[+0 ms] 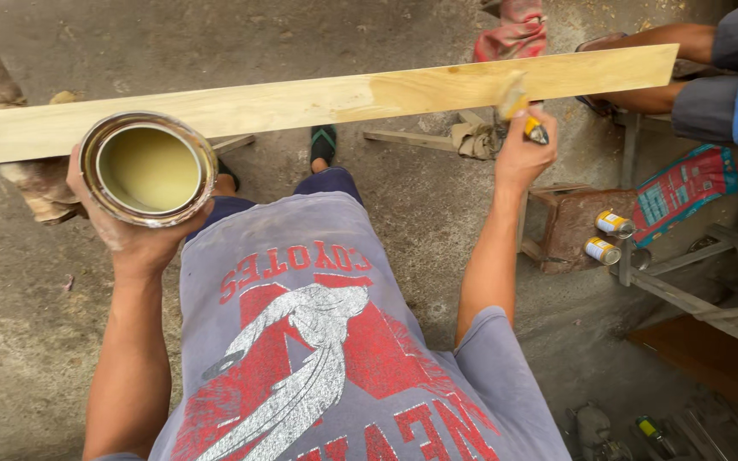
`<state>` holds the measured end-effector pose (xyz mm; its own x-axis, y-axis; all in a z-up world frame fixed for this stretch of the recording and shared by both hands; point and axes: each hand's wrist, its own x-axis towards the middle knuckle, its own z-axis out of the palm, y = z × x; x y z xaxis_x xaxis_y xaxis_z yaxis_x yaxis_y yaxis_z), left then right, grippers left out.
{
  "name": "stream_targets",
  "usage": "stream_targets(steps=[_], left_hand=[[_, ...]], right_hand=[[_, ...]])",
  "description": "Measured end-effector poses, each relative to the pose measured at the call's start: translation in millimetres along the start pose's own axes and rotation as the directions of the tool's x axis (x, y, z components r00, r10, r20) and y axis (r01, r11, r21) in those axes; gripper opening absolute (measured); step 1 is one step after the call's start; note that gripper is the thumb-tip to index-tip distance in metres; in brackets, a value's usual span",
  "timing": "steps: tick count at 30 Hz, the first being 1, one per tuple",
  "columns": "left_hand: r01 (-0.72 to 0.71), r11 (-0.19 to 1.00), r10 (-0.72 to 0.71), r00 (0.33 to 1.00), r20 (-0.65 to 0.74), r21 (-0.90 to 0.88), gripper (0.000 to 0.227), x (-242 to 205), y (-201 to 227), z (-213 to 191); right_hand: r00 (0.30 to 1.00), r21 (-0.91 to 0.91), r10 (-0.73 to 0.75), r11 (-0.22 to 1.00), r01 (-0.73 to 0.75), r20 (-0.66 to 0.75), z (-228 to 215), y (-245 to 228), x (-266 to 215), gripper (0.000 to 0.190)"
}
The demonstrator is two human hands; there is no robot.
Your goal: The person paints a long wooden plank with a brush, repeatedly dipping the brush into a paint can and applying a light-colored finish. The plank is held and repositioned by hand while the person works in a workshop setting.
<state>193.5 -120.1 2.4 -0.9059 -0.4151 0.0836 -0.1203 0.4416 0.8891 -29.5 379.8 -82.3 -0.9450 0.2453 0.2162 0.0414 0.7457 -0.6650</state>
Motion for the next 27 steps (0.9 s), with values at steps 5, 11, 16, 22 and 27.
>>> stream_targets(steps=[5, 11, 16, 22, 27], left_hand=[[-0.018, 0.999, 0.018, 1.0, 0.025, -0.034, 0.12, 20.6, -27.0, -31.2], [-0.13, 0.986, 0.135, 0.99, 0.043, -0.105, 0.124, 38.4, -67.9, -81.5], [-0.108, 0.982, 0.124, 0.987, 0.1, -0.156, 0.123, 50.9, -103.6, -126.8], [-0.227, 0.947, 0.251, 0.965, 0.08, -0.227, 0.119, 66.9, -120.8, -143.4], [-0.3, 0.932, 0.321, 0.944, 0.076, -0.202, 0.12, 78.5, -109.7, -135.6]], right_hand=[[0.958, -0.135, -0.254, 0.953, 0.271, 0.135, 83.4, -84.3, -57.9, 0.019], [0.857, 0.214, -0.299, 0.95, 0.227, 0.42, 200.6, -216.2, -192.7, 0.018], [0.915, 0.289, 0.053, 0.94, -0.181, 0.401, 185.5, -209.3, -165.8, 0.013], [0.991, -0.061, 0.113, 0.992, -0.109, 0.069, 107.0, -221.8, -118.4, 0.025], [0.93, 0.317, -0.153, 0.948, 0.042, 0.335, 67.4, -356.9, -156.1, 0.023]])
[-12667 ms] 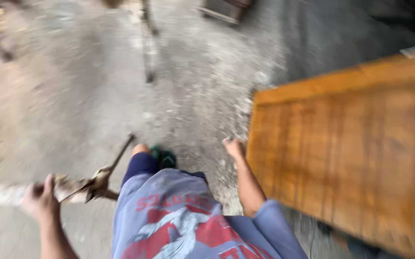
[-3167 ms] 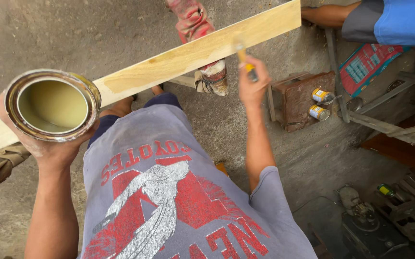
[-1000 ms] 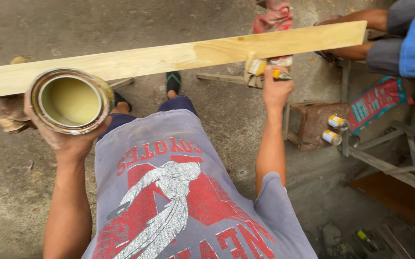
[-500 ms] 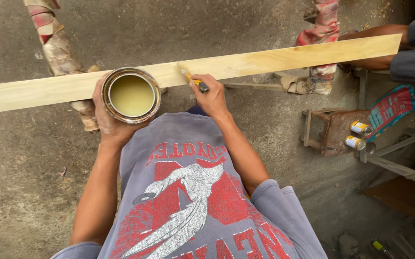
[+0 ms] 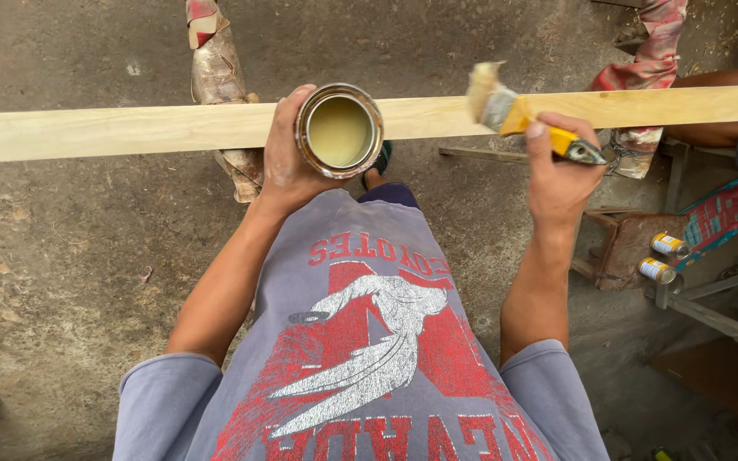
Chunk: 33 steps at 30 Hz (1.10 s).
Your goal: The person paints a long wooden plank with a brush, repeatedly dipping the brush into a paint can and applying a light-colored finish. The plank is held and repositioned by hand while the person works in a workshop setting.
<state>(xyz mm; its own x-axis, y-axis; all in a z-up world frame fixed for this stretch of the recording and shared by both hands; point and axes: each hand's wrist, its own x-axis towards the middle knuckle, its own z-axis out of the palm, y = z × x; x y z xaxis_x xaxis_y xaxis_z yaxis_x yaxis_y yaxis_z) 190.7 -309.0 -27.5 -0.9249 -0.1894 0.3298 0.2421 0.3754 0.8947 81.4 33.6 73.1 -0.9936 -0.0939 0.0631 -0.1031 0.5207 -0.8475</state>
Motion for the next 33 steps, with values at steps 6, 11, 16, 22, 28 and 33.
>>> stream_targets(steps=[6, 11, 16, 22, 28, 33], left_hand=[[-0.086, 0.995, 0.087, 0.996, -0.029, 0.05, 0.123, 15.9, 16.5, 16.0], [-0.106, 0.99, 0.112, 0.992, -0.063, 0.094, 0.119, 13.3, 27.8, 29.2], [-0.062, 0.989, 0.069, 0.996, -0.052, 0.134, 0.119, 8.9, 30.2, 39.5], [-0.036, 0.991, 0.043, 0.998, -0.045, 0.13, 0.118, 3.5, 27.6, 41.0], [-0.046, 0.988, 0.052, 0.998, -0.038, 0.145, 0.118, 5.6, 24.9, 39.2], [-0.046, 0.989, 0.048, 0.999, -0.009, 0.138, 0.121, 2.7, 21.1, 33.7]], right_hand=[[0.908, -0.053, -0.274, 0.951, 0.305, 0.318, 40.0, -123.9, 1.0, 0.015], [0.846, -0.09, -0.34, 0.908, 0.409, 0.411, 60.7, -136.5, 9.1, 0.013], [0.844, -0.159, -0.287, 0.906, 0.393, 0.452, 68.3, -125.0, 16.2, 0.012], [0.834, -0.159, -0.302, 0.897, 0.412, 0.461, 72.9, -115.7, 14.8, 0.012], [0.84, -0.172, -0.289, 0.898, 0.404, 0.459, 79.3, -113.0, 17.8, 0.013], [0.841, -0.184, -0.286, 0.896, 0.405, 0.459, 85.7, -115.6, 14.0, 0.013]])
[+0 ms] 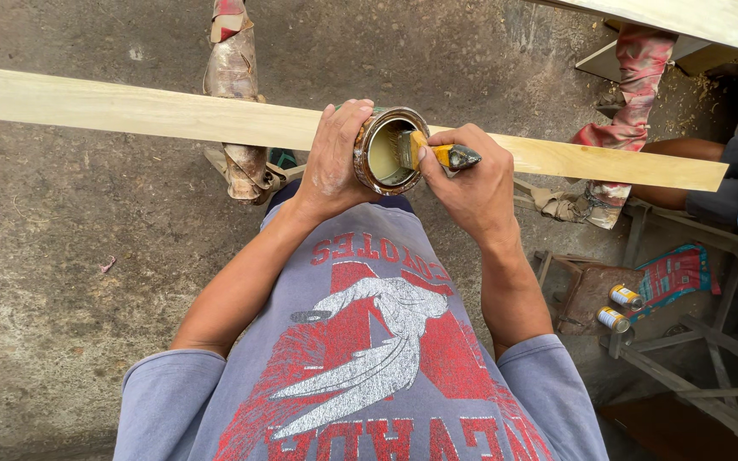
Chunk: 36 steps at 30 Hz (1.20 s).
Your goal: The person paints a long wooden plank with a brush, repeatedly dipping the brush into a paint can and applying a light-colored finish. The plank is held and repositioned by hand while the person works in a workshop setting.
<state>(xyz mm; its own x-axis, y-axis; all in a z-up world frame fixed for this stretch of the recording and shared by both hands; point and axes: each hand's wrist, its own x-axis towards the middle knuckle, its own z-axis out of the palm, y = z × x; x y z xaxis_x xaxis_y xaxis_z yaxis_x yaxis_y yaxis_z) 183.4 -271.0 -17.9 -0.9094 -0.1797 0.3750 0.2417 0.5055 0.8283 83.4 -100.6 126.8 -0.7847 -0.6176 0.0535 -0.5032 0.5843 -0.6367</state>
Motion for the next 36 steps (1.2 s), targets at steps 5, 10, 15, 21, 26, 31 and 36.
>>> stream_targets(steps=[5, 10, 15, 21, 26, 31, 36], left_hand=[[-0.008, 1.0, 0.008, 1.0, 0.003, 0.008, 0.122, -0.9, -9.7, -7.4], [0.019, 1.0, -0.019, 1.0, -0.013, -0.005, 0.124, -7.1, -23.8, -23.4], [0.059, 0.998, -0.058, 0.995, -0.079, 0.013, 0.123, -16.7, -43.9, -49.1], [0.164, 0.984, -0.172, 0.975, -0.142, -0.065, 0.12, -38.2, -70.9, -88.7], [0.276, 0.955, -0.288, 0.951, -0.112, -0.108, 0.122, -50.1, -70.2, -123.1], [0.235, 0.972, -0.236, 0.966, -0.101, -0.025, 0.125, -67.2, -63.6, -148.0], [0.316, 0.948, -0.309, 0.943, -0.126, 0.039, 0.127, -86.3, -45.5, -146.6]], right_hand=[[0.999, 0.041, 0.032, 0.999, -0.031, -0.018, -2.6, -8.1, 1.8, 0.011], [0.991, 0.176, 0.132, 0.975, -0.133, 0.017, -9.9, -8.3, -3.4, 0.01], [0.978, 0.285, 0.178, 0.937, -0.201, 0.104, 3.2, 26.2, -16.1, 0.015], [0.862, 0.79, 0.481, 0.461, -0.405, 0.162, 99.7, 79.0, -37.1, 0.025], [0.777, 0.709, 0.628, 0.528, -0.467, 0.043, 197.8, 106.6, -48.5, 0.027], [0.78, 0.229, 0.495, 0.869, -0.439, -0.383, 160.4, 180.6, -100.0, 0.018], [0.616, 0.199, 0.576, 0.796, -0.572, -0.537, 126.5, 193.2, -105.7, 0.015]])
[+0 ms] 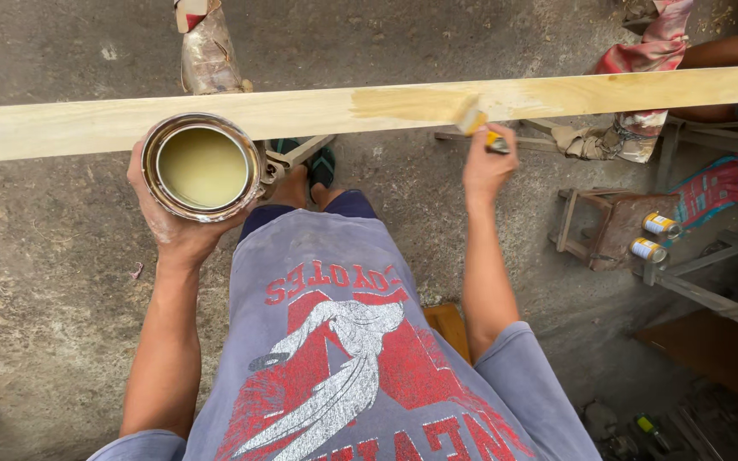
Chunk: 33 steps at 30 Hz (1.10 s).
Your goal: The person paints a long wooden plank with a brush, repeatedly dipping the brush into a paint can and applying a light-colored finish. The plank is held and repositioned by hand while the person works in a workshop setting.
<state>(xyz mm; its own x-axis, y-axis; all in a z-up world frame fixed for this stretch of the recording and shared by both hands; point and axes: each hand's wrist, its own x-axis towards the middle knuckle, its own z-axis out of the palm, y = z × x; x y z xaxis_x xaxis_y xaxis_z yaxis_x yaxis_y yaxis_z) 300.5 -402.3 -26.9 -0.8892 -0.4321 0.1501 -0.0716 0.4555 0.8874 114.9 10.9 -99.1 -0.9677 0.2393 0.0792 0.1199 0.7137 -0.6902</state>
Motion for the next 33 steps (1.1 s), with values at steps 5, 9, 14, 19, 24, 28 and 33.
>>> stream_targets(steps=[5, 9, 14, 19, 24, 28, 33], left_hand=[[0.135, 0.978, -0.138, 0.99, -0.006, -0.161, 0.126, -26.6, 15.2, 6.7], [0.122, 0.992, -0.122, 0.992, -0.012, -0.018, 0.129, -58.2, 17.6, -4.3], [0.174, 0.984, -0.175, 0.984, -0.039, -0.026, 0.128, -67.7, 13.3, -21.9], [0.225, 0.958, -0.237, 0.97, -0.051, -0.178, 0.124, -74.4, 1.6, -49.7], [0.203, 0.963, -0.22, 0.972, -0.086, -0.175, 0.124, -72.5, -23.5, -88.6], [0.166, 0.983, -0.17, 0.984, -0.058, -0.075, 0.122, -55.6, -50.0, -130.4], [-0.003, 1.0, 0.003, 1.0, -0.005, -0.006, 0.123, -23.7, -90.3, -192.2]], right_hand=[[0.869, 0.284, -0.294, 0.94, 0.188, 0.398, 91.1, -72.5, -80.4, 0.012], [0.898, 0.295, -0.286, 0.937, 0.188, 0.334, 79.1, -21.1, -70.0, 0.018], [0.999, 0.068, 0.049, 0.997, -0.048, -0.012, -27.6, 112.5, 91.7, 0.011], [0.968, -0.106, -0.187, 0.98, 0.171, -0.169, -48.7, 109.9, 114.1, 0.011], [0.944, 0.022, -0.309, 0.951, 0.308, 0.114, 57.7, -28.0, -9.8, 0.011], [0.895, 0.23, -0.372, 0.919, 0.319, 0.246, 156.3, -142.4, -128.8, 0.013], [0.833, 0.278, -0.412, 0.904, 0.324, 0.37, 257.0, -239.5, -225.6, 0.016]])
